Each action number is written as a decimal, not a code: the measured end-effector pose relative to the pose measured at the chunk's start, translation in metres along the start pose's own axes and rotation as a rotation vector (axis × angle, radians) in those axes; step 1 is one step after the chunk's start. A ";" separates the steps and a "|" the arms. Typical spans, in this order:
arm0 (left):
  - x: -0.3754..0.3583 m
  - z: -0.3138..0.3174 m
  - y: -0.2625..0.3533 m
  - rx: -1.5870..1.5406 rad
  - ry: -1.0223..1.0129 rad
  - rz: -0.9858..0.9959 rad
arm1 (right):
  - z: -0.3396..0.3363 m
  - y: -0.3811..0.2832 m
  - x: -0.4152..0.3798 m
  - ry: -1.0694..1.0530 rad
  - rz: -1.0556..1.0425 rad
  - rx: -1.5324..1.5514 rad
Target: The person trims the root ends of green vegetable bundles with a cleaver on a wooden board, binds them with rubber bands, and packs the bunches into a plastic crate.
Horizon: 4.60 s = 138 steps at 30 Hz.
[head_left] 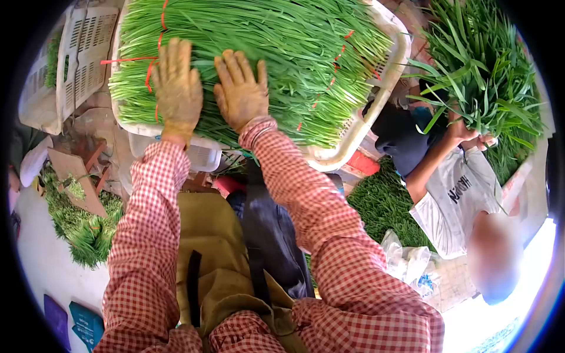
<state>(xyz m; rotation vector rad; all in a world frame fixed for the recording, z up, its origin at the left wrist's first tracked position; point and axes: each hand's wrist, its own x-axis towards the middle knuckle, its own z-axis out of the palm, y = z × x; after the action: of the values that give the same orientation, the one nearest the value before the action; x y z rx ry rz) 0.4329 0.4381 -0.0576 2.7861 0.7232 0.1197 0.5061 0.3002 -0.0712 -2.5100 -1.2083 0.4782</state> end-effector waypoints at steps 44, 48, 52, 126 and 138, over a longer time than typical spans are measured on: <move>0.191 0.093 0.118 0.130 -0.250 0.304 | -0.060 0.202 0.051 0.240 0.348 -0.193; 0.174 0.123 0.121 0.233 -0.081 0.366 | 0.054 0.264 -0.020 0.367 0.344 -0.511; 0.175 0.138 0.108 0.151 -0.004 0.373 | 0.099 0.297 -0.012 0.491 0.520 0.041; -0.038 0.009 -0.113 -0.139 0.397 -0.595 | 0.028 -0.139 0.192 -1.043 0.577 2.080; 0.021 -0.013 -0.119 -0.070 0.289 -0.522 | 0.008 -0.081 0.118 -0.913 1.025 1.324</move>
<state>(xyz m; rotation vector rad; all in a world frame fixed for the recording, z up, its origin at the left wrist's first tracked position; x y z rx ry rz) 0.3936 0.5518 -0.0767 2.4420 1.4553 0.4379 0.5165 0.4431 -0.0633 -1.3955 0.4492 1.9354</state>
